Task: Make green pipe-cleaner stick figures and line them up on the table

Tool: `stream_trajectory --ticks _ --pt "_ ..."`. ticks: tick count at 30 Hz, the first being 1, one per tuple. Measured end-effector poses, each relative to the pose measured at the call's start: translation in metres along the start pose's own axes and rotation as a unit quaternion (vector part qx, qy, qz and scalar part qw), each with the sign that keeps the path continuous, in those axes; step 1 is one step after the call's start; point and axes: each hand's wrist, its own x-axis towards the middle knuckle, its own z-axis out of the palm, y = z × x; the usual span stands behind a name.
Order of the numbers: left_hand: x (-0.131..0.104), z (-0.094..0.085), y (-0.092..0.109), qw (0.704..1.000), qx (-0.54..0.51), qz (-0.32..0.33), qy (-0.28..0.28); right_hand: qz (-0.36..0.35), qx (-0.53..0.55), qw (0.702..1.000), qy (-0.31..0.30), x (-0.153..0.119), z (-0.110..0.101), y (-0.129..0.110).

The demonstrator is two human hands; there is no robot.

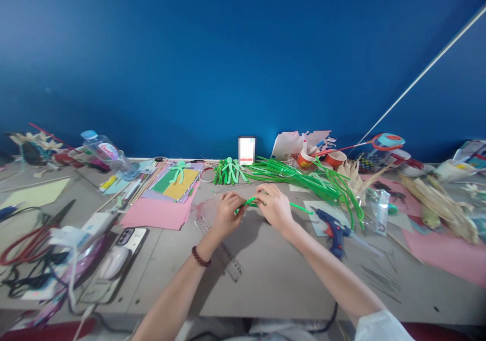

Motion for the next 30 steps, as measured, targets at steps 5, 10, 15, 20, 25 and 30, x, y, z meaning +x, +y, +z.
stream_trajectory --ticks 5,10,15,20,25,30 --pt "0.005 -0.008 0.006 0.994 -0.102 -0.025 0.026 0.08 0.113 0.99 -0.009 0.006 -0.001 0.009" --pt "0.003 -0.004 0.008 0.964 -0.236 -0.108 0.065 0.232 0.344 0.901 -0.128 0.012 0.0 0.015" --pt "-0.003 0.007 0.002 0.903 -0.354 -0.233 0.074 0.265 0.396 0.868 -0.136 0.01 0.008 0.016" --pt "-0.003 0.009 -0.001 0.918 -0.317 -0.224 0.084 0.246 0.371 0.889 -0.109 0.008 0.012 0.018" --pt "-0.001 0.008 0.0 0.934 -0.264 -0.21 0.122 0.235 0.308 0.916 -0.103 0.008 0.008 0.012" --pt "-0.001 0.004 0.002 0.948 -0.228 -0.182 0.131 0.233 0.274 0.926 -0.116 0.003 0.01 -0.003"
